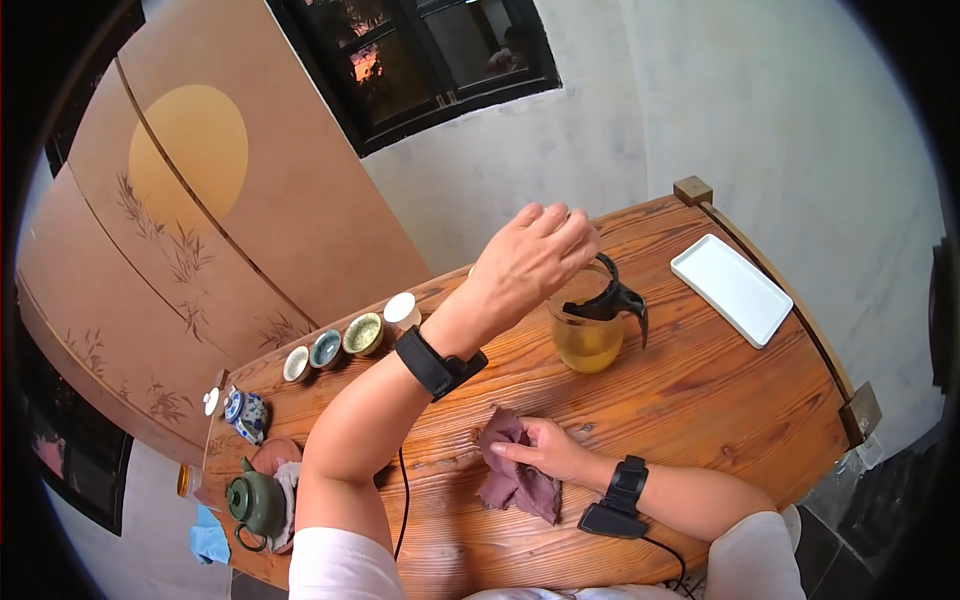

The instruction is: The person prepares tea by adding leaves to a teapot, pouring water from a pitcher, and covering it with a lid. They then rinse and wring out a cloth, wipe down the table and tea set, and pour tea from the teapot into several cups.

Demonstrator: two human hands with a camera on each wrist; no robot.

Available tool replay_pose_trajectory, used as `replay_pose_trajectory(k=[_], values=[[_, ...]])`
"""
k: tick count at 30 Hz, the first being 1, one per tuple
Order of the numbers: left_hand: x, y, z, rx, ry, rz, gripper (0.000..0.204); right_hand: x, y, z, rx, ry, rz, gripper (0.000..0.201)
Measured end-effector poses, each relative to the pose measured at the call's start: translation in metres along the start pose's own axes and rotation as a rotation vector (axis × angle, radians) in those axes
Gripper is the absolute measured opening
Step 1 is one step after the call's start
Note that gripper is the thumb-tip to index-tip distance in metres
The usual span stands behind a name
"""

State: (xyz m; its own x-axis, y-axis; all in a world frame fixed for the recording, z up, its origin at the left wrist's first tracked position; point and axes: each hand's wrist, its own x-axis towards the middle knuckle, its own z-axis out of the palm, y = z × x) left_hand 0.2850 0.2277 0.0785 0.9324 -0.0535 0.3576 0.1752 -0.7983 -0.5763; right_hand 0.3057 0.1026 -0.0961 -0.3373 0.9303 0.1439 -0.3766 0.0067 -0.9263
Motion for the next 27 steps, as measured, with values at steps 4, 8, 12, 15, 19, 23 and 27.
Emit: replay_pose_trajectory(k=[4,8,12,15,19,23,27], values=[[-0.007,0.003,-0.005,-0.124,0.063,-0.117,0.05,0.0,0.004,0.0,0.034,0.029,-0.035,0.019],[-0.039,0.003,-0.018,-0.67,0.095,-0.532,0.057,-0.003,0.0,0.001,0.012,0.091,-0.041,0.018],[-0.1,0.02,-0.041,-0.781,0.146,-0.752,0.053,-0.008,-0.012,0.002,0.054,0.067,-0.061,0.019],[-0.155,0.048,-0.052,-0.743,0.077,-0.822,0.055,-0.013,-0.031,0.008,0.073,0.088,-0.118,0.025],[-0.197,0.092,-0.057,-0.836,-0.03,-0.95,0.062,-0.018,-0.055,0.018,-0.011,0.076,-0.19,0.024],[-0.198,0.118,-0.07,-0.938,0.056,-0.966,0.068,-0.013,-0.064,0.046,-0.936,-0.1,-0.491,0.04],[-0.201,0.131,-0.075,-0.906,0.143,-0.917,0.07,-0.015,-0.053,0.069,-1.365,-0.252,-0.625,0.044]])
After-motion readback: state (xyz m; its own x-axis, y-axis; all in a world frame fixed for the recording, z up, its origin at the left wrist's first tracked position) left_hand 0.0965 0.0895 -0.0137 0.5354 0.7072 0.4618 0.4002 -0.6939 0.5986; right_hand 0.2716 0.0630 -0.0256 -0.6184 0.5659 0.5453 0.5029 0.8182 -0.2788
